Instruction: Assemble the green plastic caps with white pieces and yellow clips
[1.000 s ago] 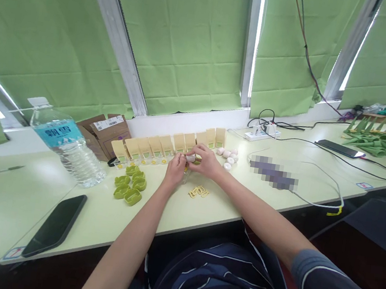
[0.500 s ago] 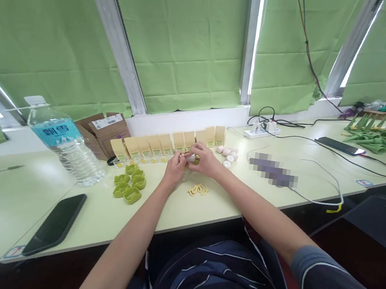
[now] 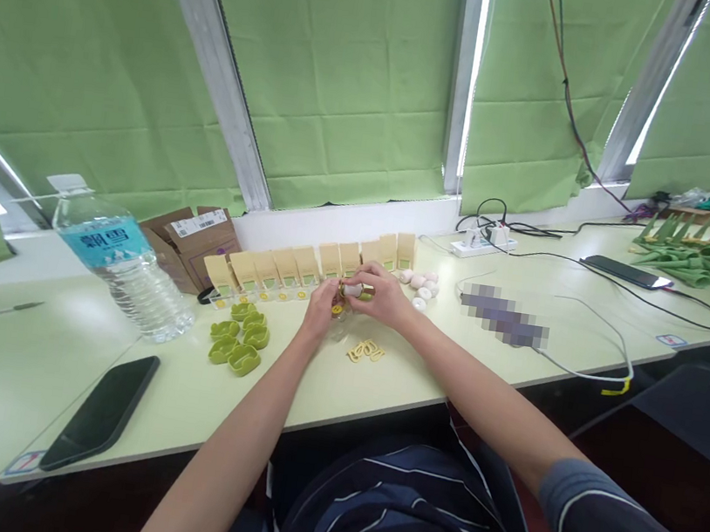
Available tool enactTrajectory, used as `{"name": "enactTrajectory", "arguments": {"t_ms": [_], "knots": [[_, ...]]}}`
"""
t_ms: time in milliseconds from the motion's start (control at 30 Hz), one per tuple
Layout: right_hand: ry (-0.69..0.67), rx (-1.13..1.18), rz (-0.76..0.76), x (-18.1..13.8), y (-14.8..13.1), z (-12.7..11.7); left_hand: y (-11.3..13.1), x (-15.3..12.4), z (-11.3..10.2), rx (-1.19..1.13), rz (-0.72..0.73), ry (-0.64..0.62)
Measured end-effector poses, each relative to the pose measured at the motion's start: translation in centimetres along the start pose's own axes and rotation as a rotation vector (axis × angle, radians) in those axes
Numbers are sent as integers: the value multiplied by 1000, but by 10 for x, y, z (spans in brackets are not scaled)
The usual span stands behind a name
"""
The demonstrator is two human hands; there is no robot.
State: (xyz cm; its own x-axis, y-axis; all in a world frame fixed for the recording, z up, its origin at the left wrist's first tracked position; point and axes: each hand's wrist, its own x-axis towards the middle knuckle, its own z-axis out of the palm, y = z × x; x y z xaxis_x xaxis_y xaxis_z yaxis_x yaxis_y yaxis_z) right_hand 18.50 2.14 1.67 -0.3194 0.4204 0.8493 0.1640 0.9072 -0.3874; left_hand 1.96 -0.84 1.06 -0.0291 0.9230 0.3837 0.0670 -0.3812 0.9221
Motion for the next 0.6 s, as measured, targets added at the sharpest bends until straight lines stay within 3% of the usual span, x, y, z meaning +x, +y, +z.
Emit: {"name": "enactTrajectory", "arguments": {"t_ms": [600], "knots": [[15, 11, 67, 0, -3, -2, -2, -1, 3, -51, -26, -28]]}}
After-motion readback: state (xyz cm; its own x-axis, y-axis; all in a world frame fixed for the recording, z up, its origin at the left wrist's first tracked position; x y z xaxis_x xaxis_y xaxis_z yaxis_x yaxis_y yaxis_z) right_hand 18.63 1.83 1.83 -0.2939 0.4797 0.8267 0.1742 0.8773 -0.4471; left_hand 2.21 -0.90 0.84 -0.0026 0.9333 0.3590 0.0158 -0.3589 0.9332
